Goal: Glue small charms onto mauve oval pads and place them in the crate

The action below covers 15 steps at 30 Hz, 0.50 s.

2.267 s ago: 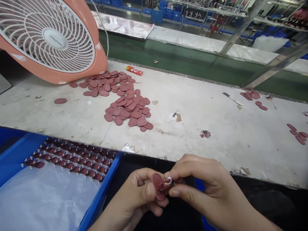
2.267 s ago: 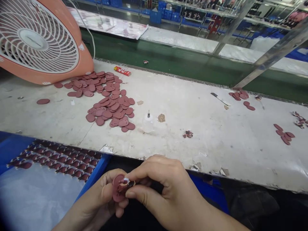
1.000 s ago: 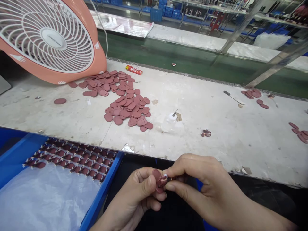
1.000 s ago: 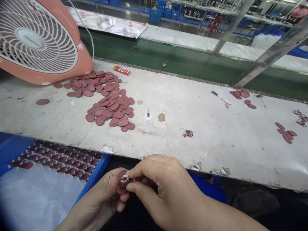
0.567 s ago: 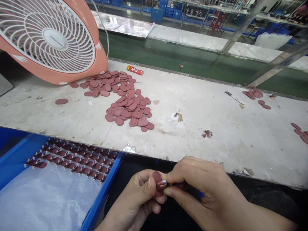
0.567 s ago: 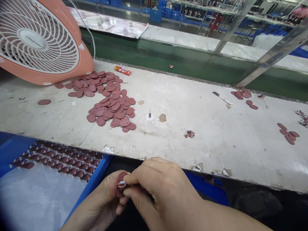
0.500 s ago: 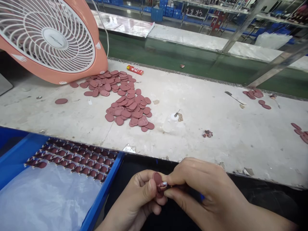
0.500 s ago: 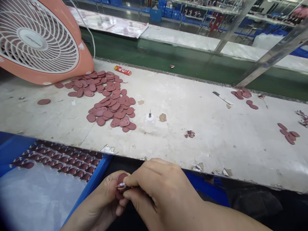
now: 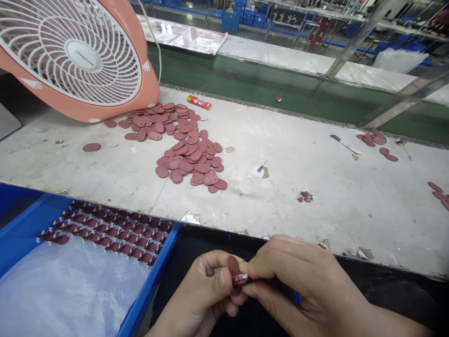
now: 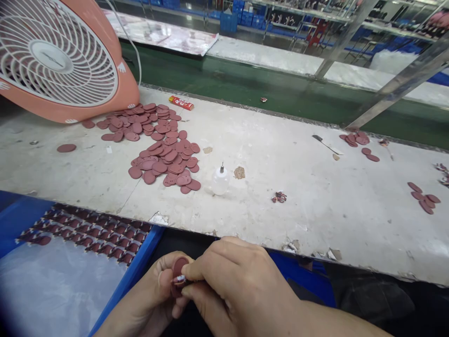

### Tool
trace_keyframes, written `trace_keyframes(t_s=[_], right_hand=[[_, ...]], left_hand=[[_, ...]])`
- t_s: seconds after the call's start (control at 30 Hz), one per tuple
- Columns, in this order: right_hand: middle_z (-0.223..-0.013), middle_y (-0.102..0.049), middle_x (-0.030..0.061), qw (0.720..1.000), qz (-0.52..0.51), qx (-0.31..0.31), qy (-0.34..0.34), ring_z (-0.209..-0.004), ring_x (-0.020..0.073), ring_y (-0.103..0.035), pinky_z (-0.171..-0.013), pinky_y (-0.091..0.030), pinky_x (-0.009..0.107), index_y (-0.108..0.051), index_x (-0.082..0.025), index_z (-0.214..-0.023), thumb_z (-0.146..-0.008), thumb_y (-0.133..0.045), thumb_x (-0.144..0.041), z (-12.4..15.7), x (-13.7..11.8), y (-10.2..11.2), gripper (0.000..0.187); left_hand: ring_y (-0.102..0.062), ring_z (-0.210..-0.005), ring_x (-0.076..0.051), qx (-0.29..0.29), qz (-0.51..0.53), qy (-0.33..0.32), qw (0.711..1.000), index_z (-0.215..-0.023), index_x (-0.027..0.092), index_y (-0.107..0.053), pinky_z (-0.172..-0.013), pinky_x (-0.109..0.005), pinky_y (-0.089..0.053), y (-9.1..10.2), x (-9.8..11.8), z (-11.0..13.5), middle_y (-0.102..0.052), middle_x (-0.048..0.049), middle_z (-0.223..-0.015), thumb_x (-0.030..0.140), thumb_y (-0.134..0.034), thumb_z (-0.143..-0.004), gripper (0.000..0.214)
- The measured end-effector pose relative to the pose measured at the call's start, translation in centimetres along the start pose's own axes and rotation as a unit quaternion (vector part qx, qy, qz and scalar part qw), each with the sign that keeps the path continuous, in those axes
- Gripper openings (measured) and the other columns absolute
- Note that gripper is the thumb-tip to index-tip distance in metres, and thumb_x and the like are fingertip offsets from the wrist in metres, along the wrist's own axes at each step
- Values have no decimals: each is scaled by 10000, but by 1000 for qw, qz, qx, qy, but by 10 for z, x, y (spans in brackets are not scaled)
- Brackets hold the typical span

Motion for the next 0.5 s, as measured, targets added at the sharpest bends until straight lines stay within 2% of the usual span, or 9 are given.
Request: trace_keyframes(t_s=[0.33,0.5], right_hand=[[-758,-653,-12,1000,-4,5,11,-679,106,-597,-643,-478,201,-607,-188,-906,-884,-603,-46,2,-1,2,144],[-775,-660,-13,1000,-7,12,9,-692,103,-601,-657,-480,201,-610,-188,-917,-883,-599,-45,1,0,3,148]], left_hand=[[-519,-460,-28,-1,1,-5,1000,-630,136,-738,-477,-120,-424,-3,1,0,-629,19,-568,414,-897,-536,334],[-537,-467,-39,20,8,-8,1000,-630,138,-731,-463,-125,-429,-3,-1,0,-656,11,-584,412,-905,-519,343]])
Point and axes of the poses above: each hand's wrist, its own z-axis away from the middle knuckle, its own y-axis out of the back of the hand, x = y × z, the point moved 7 cm from there along -z, towards the middle knuckle
